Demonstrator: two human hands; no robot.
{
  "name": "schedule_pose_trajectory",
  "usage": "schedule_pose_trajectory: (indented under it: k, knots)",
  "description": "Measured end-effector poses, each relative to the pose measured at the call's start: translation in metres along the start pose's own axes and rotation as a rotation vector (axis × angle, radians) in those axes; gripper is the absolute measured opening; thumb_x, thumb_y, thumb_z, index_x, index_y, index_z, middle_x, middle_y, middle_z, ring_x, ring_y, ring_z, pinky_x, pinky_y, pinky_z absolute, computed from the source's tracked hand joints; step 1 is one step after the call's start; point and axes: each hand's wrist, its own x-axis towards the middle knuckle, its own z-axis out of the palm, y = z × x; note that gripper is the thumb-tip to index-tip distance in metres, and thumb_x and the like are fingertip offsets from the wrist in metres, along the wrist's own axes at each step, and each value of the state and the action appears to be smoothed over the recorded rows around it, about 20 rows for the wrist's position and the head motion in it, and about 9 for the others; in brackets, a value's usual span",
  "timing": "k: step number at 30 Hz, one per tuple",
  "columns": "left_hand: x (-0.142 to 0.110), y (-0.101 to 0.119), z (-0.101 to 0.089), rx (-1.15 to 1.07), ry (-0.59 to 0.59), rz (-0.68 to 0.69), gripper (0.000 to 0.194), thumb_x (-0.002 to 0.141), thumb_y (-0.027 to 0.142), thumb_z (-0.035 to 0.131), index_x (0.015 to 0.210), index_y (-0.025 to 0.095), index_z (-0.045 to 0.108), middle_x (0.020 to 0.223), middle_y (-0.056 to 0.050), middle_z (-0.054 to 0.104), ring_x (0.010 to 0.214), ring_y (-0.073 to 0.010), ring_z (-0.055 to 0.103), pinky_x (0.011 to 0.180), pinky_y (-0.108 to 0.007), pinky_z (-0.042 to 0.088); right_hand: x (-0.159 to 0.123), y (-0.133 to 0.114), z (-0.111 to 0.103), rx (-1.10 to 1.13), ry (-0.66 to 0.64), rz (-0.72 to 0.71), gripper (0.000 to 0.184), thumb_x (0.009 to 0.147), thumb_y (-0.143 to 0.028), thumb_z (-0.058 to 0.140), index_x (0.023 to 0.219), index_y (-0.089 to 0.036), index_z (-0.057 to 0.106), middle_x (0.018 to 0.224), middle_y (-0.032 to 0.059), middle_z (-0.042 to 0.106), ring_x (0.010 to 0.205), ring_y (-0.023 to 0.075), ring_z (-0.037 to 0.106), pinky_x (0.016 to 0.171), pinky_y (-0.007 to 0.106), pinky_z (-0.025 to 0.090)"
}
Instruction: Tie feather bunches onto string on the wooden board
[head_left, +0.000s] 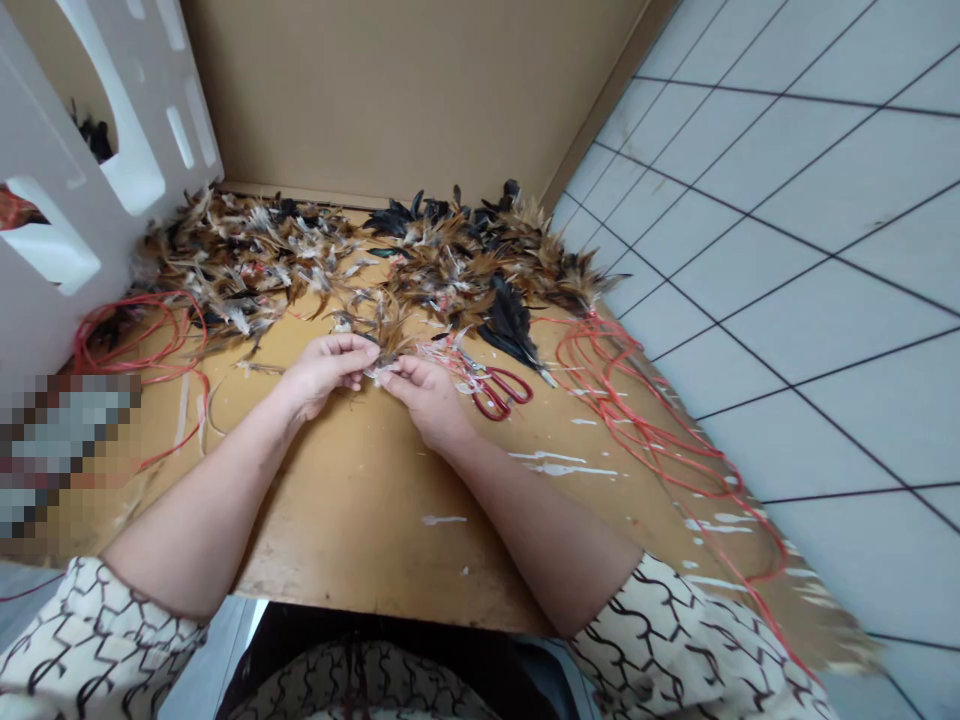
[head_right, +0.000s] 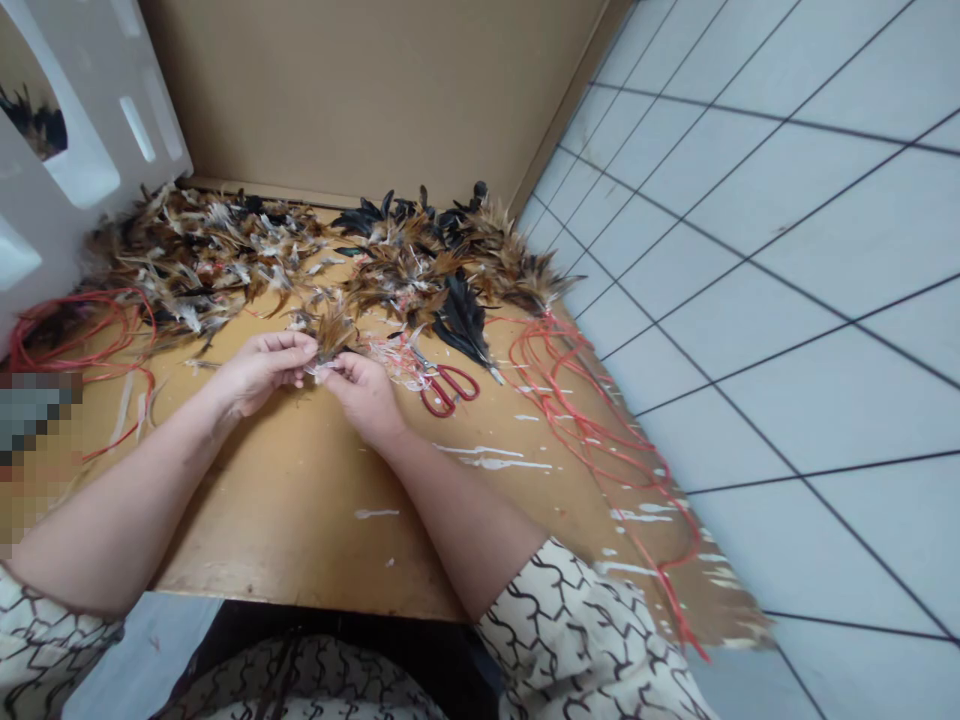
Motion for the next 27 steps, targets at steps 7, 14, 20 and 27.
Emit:
schedule_pose_trajectory:
  k: [7, 14, 20, 27]
  knots:
    - [-0.002, 0.001, -0.004, 0.068, -0.165, -0.028, 0.027, 0.046, 0.019, 0.083, 0.053, 0.012, 0.058, 0.047, 0.002, 0.058, 0.043, -0.0056, 0.051, 0.044, -0.017, 0.038, -0.004, -0.002, 0.001, 0.022, -0.094, 0.003, 0.013, 0.064, -0.029, 0.066, 0.063, -0.018, 0.058, 0.062, -0.0042, 0.061, 0.062, 0.0096, 0.052, 0.069, 0.025, 0.042]
    - [0.0, 0.0, -0.007, 0.011, -0.182, -0.04, 0.029, 0.041, 0.022, 0.084, 0.05, 0.013, 0.058, 0.045, 0.003, 0.057, 0.039, -0.0043, 0.045, 0.042, -0.018, 0.037, -0.007, -0.005, 0.001, 0.025, -0.146, -0.033, 0.014, 0.069, -0.031, 0.063, 0.064, -0.019, 0.057, 0.064, -0.0028, 0.063, 0.066, 0.0106, 0.058, 0.075, 0.028, 0.047]
    - [0.001, 0.001, -0.007, 0.045, -0.18, -0.019, 0.03, 0.042, 0.024, 0.084, 0.052, 0.013, 0.058, 0.044, 0.003, 0.057, 0.038, -0.0047, 0.046, 0.041, -0.017, 0.036, -0.011, -0.008, 0.001, -0.156, 0.009, -0.138, 0.009, 0.07, -0.026, 0.061, 0.068, -0.019, 0.056, 0.065, -0.0027, 0.062, 0.064, 0.0107, 0.057, 0.07, 0.028, 0.048]
    - [0.0, 0.001, -0.004, 0.032, -0.163, 0.007, 0.027, 0.045, 0.022, 0.083, 0.052, 0.013, 0.058, 0.044, 0.003, 0.057, 0.037, -0.0035, 0.044, 0.039, -0.016, 0.035, -0.014, -0.01, 0.003, -0.262, 0.025, -0.175, 0.006, 0.067, -0.023, 0.061, 0.064, -0.019, 0.056, 0.064, -0.002, 0.062, 0.064, 0.011, 0.055, 0.069, 0.027, 0.048]
